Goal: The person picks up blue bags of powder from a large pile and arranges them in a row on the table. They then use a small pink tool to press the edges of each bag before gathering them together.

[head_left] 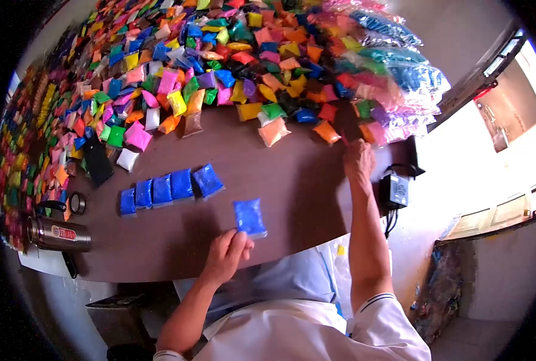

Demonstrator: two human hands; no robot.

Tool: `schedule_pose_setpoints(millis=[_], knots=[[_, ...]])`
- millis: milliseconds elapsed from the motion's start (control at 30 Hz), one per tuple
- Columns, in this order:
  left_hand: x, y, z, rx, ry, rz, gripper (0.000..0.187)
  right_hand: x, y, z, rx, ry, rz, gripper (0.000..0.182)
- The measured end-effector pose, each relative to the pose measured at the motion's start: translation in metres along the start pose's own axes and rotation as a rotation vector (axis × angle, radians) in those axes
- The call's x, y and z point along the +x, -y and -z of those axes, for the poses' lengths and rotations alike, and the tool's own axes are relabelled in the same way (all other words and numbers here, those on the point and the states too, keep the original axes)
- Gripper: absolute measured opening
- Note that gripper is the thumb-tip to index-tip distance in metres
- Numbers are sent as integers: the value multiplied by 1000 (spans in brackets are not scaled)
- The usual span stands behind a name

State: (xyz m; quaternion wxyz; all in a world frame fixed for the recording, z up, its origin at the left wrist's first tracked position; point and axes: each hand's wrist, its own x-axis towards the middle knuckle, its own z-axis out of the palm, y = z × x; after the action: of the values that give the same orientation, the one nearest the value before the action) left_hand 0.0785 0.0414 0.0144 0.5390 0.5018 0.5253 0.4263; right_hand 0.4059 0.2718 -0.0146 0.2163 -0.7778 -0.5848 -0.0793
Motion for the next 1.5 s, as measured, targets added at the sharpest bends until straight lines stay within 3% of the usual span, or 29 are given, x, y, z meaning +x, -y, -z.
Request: schedule_pose_setpoints(millis=[200, 400, 533, 767, 867, 933, 1067, 1100, 1167, 1200, 1267, 1500], knots=[[-42, 5, -14, -260, -104, 51, 40, -1, 5, 26, 41, 293, -54, 20], [-67, 1, -26, -289, -108, 53, 41, -32, 5, 37, 59, 202, 9, 23], [-82, 23, -40, -430, -35, 167, 39, -53, 10, 36, 100, 96, 27, 24], [-94, 51, -53, -434, -115, 184, 41, -72, 12, 43, 172, 124, 36, 21], [-96, 54, -52, -428, -137, 162, 42, -85, 9, 51, 253, 118, -25, 17], [-95, 57, -51, -424, -149, 145, 42, -101, 5, 49, 451, -18, 0, 14], [-87, 62, -54, -468, -186, 165, 38, -169, 35, 92, 1029, 391, 212, 12], [-87, 63, -57, -502, -205, 172, 36, -185, 47, 101, 1029, 407, 200, 12], [-79, 57, -65, -514, -261, 220, 35, -212, 69, 109, 1069, 338, 535, 5], [-77, 55, -67, -522, -284, 234, 35, -222, 70, 102, 1081, 379, 528, 5], [-75, 55, -65, -454, -249, 214, 37, -234, 76, 84, 836, 250, 667, 6], [-72, 65, -75, -543, -263, 128, 43, -234, 85, 95, 833, 366, 591, 10]])
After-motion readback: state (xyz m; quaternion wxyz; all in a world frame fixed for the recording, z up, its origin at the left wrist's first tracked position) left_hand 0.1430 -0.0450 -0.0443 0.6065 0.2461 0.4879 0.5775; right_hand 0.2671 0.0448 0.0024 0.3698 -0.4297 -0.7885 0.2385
